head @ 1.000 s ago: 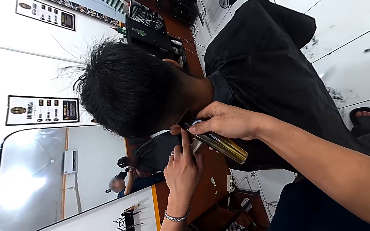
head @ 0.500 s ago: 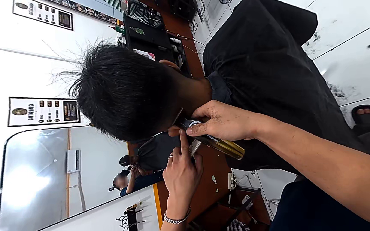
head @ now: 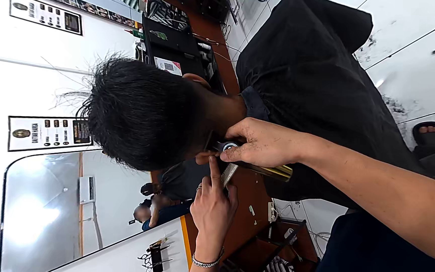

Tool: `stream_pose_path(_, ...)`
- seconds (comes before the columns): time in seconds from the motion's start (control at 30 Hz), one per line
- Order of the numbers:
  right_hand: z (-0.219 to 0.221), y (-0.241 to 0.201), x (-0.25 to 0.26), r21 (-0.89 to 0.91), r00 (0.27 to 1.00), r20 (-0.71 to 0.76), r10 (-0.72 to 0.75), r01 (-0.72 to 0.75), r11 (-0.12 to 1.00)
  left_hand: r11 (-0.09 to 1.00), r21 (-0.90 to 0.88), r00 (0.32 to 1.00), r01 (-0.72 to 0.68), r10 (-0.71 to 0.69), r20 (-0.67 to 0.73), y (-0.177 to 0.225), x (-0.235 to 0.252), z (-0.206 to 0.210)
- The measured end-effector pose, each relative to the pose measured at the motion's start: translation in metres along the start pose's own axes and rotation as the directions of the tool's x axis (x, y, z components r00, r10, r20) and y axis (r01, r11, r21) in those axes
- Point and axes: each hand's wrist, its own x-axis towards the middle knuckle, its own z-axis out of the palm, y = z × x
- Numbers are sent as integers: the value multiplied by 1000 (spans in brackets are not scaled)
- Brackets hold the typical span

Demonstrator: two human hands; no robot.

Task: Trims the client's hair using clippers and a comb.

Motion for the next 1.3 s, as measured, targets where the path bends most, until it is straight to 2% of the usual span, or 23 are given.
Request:
stream_pose_path(0.07, -3, 0, 0, -12, 1000, -2, 27, -27, 1000, 1000, 5, 1000, 9, -9, 12, 0, 0, -1)
stream_pose_path(0.2, -7, 1, 1, -59, 1000, 14, -20, 21, 998, 1000, 8, 1000, 15, -15, 16, 2, 0, -2)
stream_pose_path(0.3, -13, 0, 1, -86, 999, 24, 32, -30, 996, 1000, 11, 1000, 8, -8, 21, 2, 0, -4)
stream_pose_path(0.4, -13, -1, 1, -94, 1000, 7, -1, 1, 996, 1000, 30, 1000, 5, -5, 26, 3, 0, -5)
stream_pose_path(0.5, -17, -4, 0, -123, 999, 39, 27, -22, 992, 999, 36, 999, 12, -13, 35, 5, 0, -7)
stream_pose_path(1.3, -40, -15, 3, -181, 993, 100, 67, -48, 982, 997, 30, 996, 66, -67, 64, 17, -2, -19)
